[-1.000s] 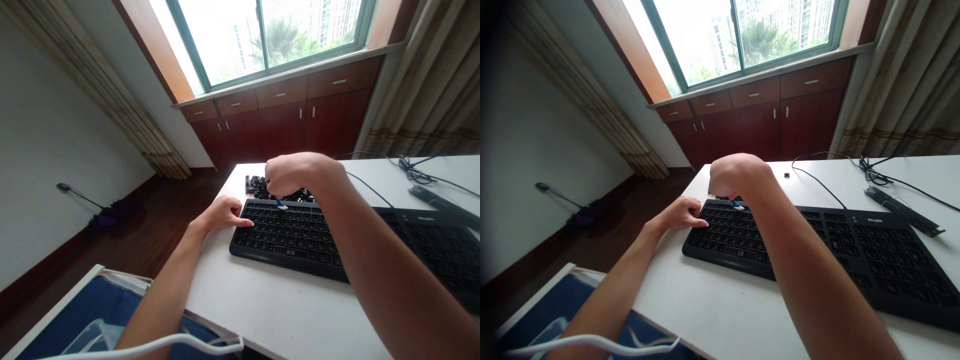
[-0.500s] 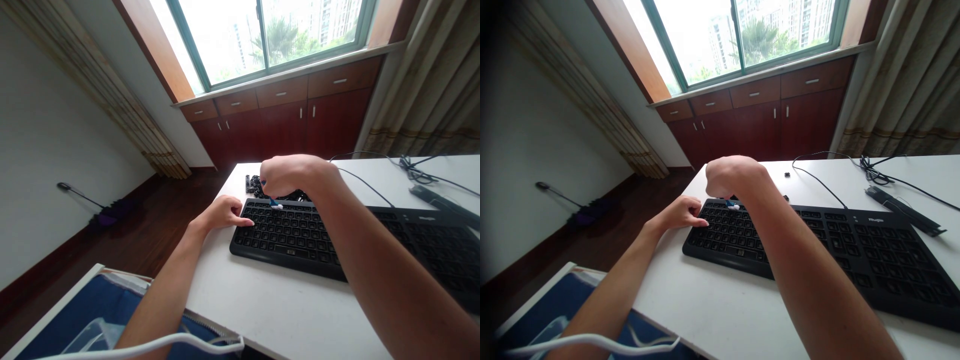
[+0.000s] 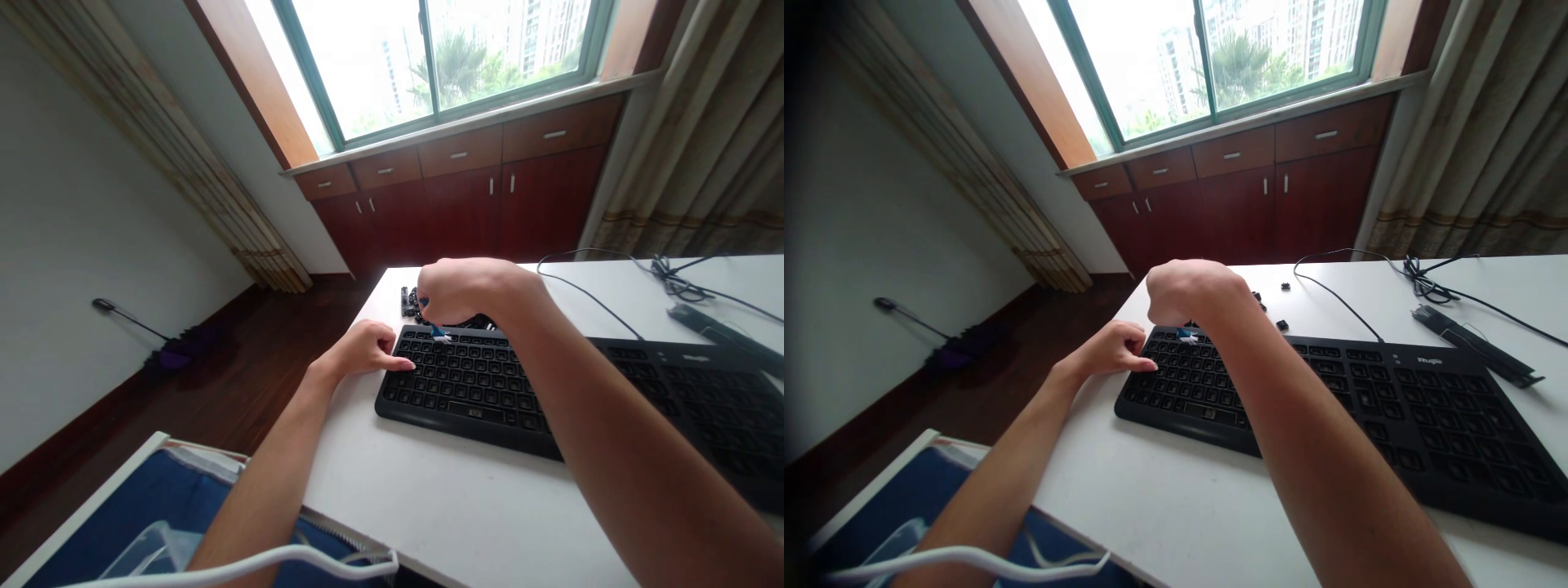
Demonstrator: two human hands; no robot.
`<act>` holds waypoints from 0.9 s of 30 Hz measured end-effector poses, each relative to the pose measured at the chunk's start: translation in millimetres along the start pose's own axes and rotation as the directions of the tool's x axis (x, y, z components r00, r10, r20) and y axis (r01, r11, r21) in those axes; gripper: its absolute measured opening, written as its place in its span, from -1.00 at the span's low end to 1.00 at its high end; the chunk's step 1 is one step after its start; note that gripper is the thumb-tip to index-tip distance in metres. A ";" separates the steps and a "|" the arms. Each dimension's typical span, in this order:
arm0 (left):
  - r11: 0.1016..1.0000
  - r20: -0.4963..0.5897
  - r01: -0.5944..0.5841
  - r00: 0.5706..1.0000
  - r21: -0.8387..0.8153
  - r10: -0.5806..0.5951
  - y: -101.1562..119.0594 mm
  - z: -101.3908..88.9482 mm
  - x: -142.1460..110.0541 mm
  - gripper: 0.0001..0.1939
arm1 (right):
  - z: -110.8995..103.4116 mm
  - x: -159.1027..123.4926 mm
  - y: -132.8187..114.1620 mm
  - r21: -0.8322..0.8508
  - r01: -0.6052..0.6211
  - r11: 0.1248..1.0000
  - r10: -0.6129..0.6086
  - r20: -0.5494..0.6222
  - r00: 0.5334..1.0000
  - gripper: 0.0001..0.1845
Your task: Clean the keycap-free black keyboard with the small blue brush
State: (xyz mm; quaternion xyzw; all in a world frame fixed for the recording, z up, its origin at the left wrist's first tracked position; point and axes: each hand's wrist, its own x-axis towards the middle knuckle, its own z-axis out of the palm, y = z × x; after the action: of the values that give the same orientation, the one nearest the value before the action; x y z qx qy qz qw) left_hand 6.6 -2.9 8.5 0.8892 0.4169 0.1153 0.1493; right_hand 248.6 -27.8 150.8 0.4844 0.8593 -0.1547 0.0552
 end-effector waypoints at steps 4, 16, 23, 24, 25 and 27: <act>1.000 0.004 0.008 1.000 -0.001 -0.008 0.0 -0.1 0.4 -0.37 | 0.7 1.2 -0.9 -0.013 0.011 1.000 -0.011 -0.010 1.000 -0.71; 1.000 0.014 0.019 1.000 0.010 -0.019 0.8 -0.4 2.5 -0.38 | 3.2 3.5 -2.4 0.004 0.048 0.999 -0.048 -0.016 0.999 -0.72; 1.000 0.021 0.025 0.999 -0.001 -0.025 -0.5 0.7 2.8 -0.39 | 5.5 5.1 -2.3 -0.001 0.063 0.998 -0.064 -0.026 0.998 -0.67; 1.000 0.021 0.026 0.999 -0.002 -0.026 -0.9 1.0 2.8 -0.39 | 6.2 6.1 -1.9 0.000 0.071 0.997 -0.071 -0.031 0.997 -0.67; 1.000 0.021 0.024 1.000 -0.003 -0.024 -1.2 1.1 2.8 -0.39 | 6.9 7.0 -1.6 0.002 0.078 0.997 -0.078 -0.036 0.996 -0.67; 1.000 0.021 0.014 1.000 -0.007 -0.014 -0.9 1.1 2.9 -0.39 | 7.9 8.4 -1.5 0.002 0.085 0.996 -0.084 -0.045 0.995 -0.67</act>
State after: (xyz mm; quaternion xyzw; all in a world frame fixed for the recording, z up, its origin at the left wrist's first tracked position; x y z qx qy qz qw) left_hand 8.1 -0.3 7.4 0.8868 0.4211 0.1064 0.1577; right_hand 242.5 -24.2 141.5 0.4511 0.8797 -0.1478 0.0284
